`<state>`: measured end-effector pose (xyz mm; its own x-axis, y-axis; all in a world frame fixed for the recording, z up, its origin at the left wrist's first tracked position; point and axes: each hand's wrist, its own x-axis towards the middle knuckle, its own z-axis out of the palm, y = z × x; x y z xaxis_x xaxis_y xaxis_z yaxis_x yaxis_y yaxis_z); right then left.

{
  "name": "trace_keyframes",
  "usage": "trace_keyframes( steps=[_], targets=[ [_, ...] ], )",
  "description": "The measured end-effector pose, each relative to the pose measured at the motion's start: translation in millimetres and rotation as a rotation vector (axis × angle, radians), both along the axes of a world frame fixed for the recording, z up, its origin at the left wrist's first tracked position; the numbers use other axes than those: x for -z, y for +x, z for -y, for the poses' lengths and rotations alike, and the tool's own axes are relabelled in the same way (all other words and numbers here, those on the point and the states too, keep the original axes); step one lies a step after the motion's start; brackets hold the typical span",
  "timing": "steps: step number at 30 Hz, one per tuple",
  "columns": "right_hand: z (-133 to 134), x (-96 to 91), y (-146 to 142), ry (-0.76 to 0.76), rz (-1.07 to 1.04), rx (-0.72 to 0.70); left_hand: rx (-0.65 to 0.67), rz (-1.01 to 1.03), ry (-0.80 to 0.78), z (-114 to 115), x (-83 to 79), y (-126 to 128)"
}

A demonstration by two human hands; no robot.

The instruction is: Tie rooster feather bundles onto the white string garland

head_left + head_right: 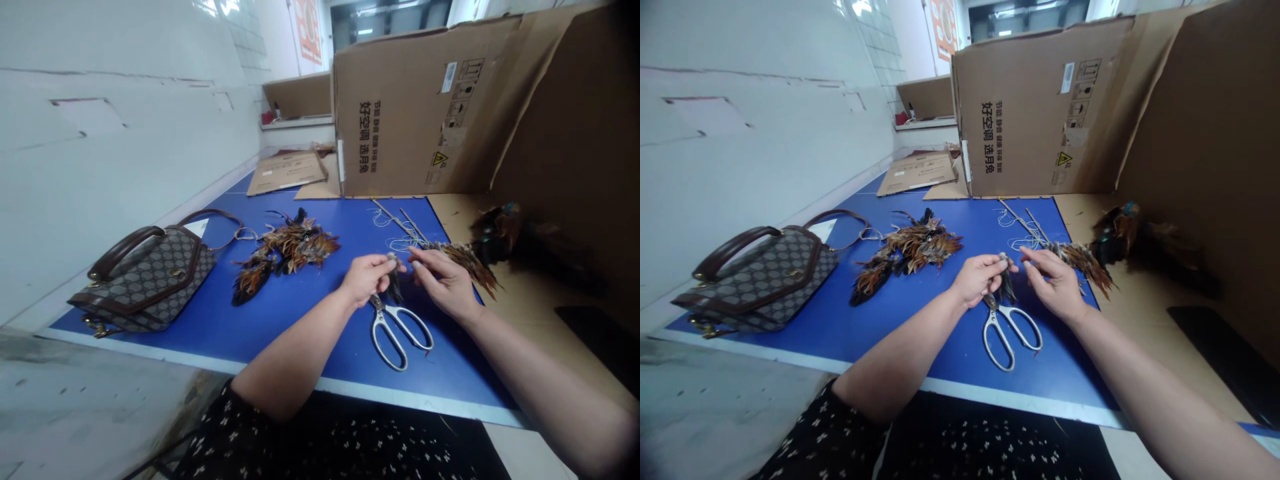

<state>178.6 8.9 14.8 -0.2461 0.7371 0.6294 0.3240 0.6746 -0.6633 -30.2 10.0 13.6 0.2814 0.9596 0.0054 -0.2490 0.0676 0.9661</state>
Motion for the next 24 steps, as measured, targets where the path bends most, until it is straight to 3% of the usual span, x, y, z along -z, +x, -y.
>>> trace_keyframes(
  steps=[4,8,11,16,21,22,24],
  targets=[
    [0,3.0,-4,-0.241,-0.055,-0.057,-0.054,0.107,0.018,-3,-2.6,-4],
    [6,7.7,-19,-0.406,-0.067,-0.223,0.043,0.108,0.027,2,-2.1,1],
    [7,7.9,-23,-0.373,0.031,-0.202,-0.016,0.156,0.053,3,-4.9,2],
    [0,5.0,-7,-0.168,0.195,-0.051,-0.353,0.346,0.106,-14,-14.7,-19],
    [-5,4.6,1,-0.081,0.586,-0.297,-0.607,0.376,0.087,-31,-15.9,-39],
    [-5,4.0,1,-0.071,0.669,-0.314,-0.621,0.362,0.078,-32,-14.8,-39],
    [-6,2.1,4,-0.028,0.83,-0.201,-0.632,0.339,0.07,-33,-12.3,-38]
  ],
)
